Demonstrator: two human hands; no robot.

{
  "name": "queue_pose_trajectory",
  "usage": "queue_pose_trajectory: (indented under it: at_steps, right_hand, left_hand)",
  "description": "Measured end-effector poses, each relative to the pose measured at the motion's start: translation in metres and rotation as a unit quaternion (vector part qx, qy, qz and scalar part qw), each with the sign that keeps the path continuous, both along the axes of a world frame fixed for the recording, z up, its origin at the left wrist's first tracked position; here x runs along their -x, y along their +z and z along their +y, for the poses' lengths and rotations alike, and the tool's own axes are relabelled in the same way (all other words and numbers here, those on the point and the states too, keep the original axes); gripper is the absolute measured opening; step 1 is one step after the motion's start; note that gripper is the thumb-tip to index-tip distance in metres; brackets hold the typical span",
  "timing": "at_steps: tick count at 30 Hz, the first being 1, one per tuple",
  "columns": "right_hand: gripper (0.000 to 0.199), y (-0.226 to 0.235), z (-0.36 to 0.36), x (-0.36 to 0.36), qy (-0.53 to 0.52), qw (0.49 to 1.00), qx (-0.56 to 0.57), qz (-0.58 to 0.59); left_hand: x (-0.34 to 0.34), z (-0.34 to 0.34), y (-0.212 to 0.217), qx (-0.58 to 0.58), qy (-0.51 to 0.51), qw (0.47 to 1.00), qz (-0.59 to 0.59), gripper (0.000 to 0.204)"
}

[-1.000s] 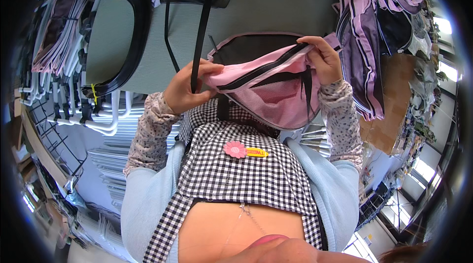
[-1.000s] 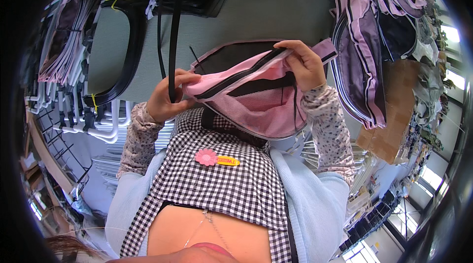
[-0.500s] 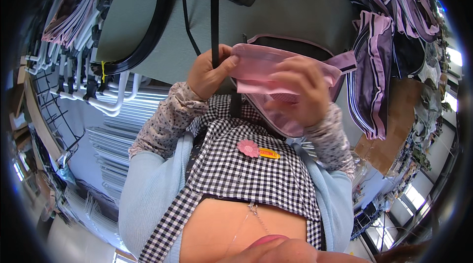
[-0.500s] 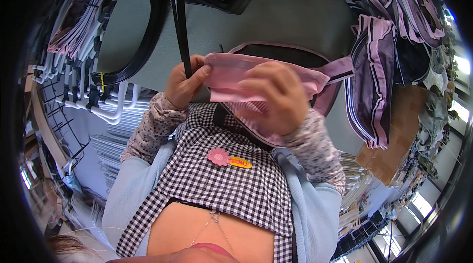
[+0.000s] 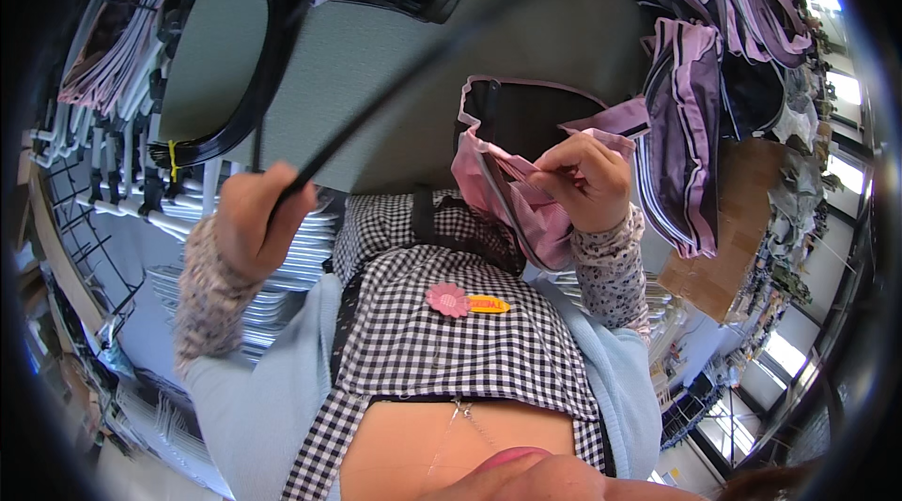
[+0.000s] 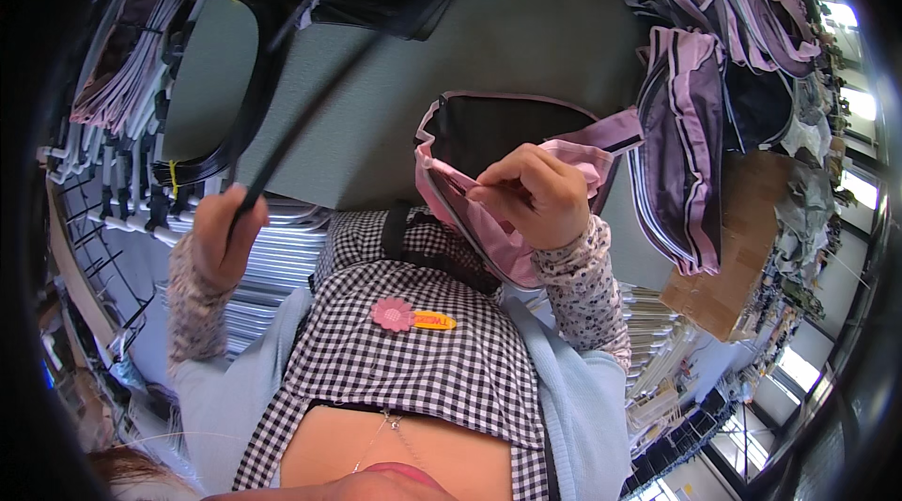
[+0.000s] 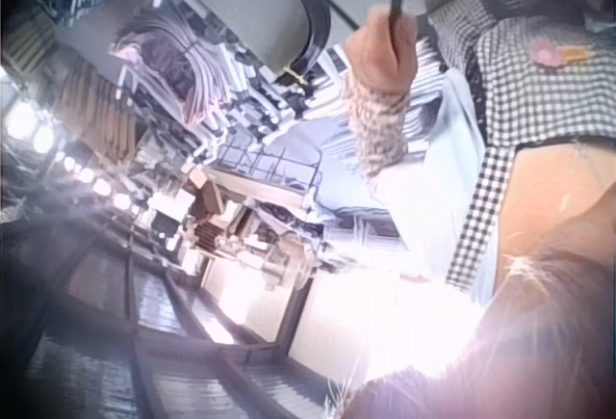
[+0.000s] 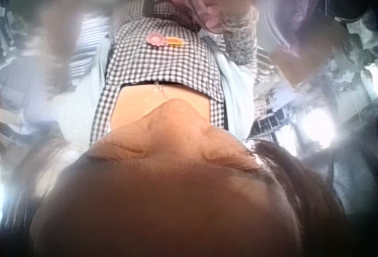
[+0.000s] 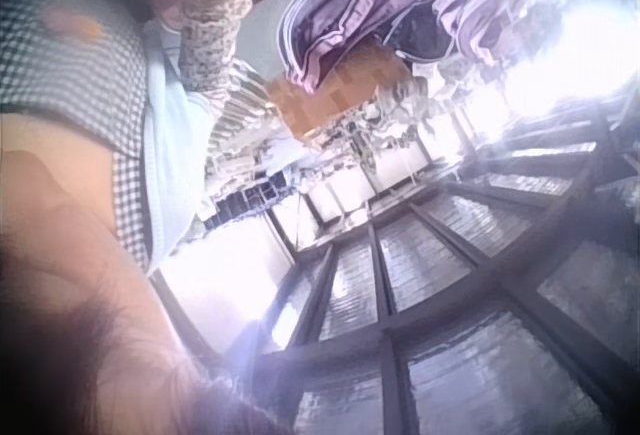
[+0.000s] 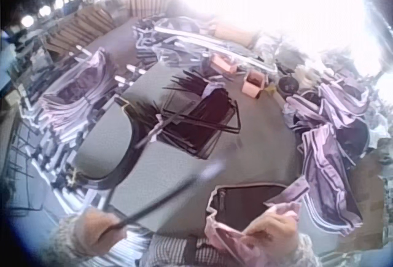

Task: The person inserts black plastic hangers into pink fabric bags, then folds and places each bag into a larger purple bag. The process is repeated for multiple units.

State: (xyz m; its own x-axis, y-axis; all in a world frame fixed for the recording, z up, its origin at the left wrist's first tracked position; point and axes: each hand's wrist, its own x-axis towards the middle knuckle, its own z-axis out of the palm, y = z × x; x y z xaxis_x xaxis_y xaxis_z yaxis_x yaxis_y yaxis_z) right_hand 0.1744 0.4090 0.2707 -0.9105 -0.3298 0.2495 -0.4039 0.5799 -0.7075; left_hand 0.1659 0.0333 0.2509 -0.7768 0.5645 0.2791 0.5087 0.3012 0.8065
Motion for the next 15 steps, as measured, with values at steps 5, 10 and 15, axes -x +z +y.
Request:
queue_pose_trajectory:
  at_steps: [5, 10, 15]
  right_hand:
    - [0.016, 0.016, 0.012, -0.013, -0.006, 1.0, -0.002, 0.026]
    - [0.02, 0.021, 0.023, -0.03, -0.004, 0.999, 0.038, -0.027]
    - [0.026, 0.033, 0.037, -0.04, 0.014, 0.99, 0.074, -0.121]
  left_hand:
    - [0.0, -0.015, 0.029, 0.155, -0.119, 0.979, 0.061, 0.015]
    - [0.0, -0.015, 0.016, 0.171, -0.17, 0.97, 0.038, 0.017]
    - [0.005, -0.005, 0.012, 0.161, -0.2, 0.965, 0.057, 0.019]
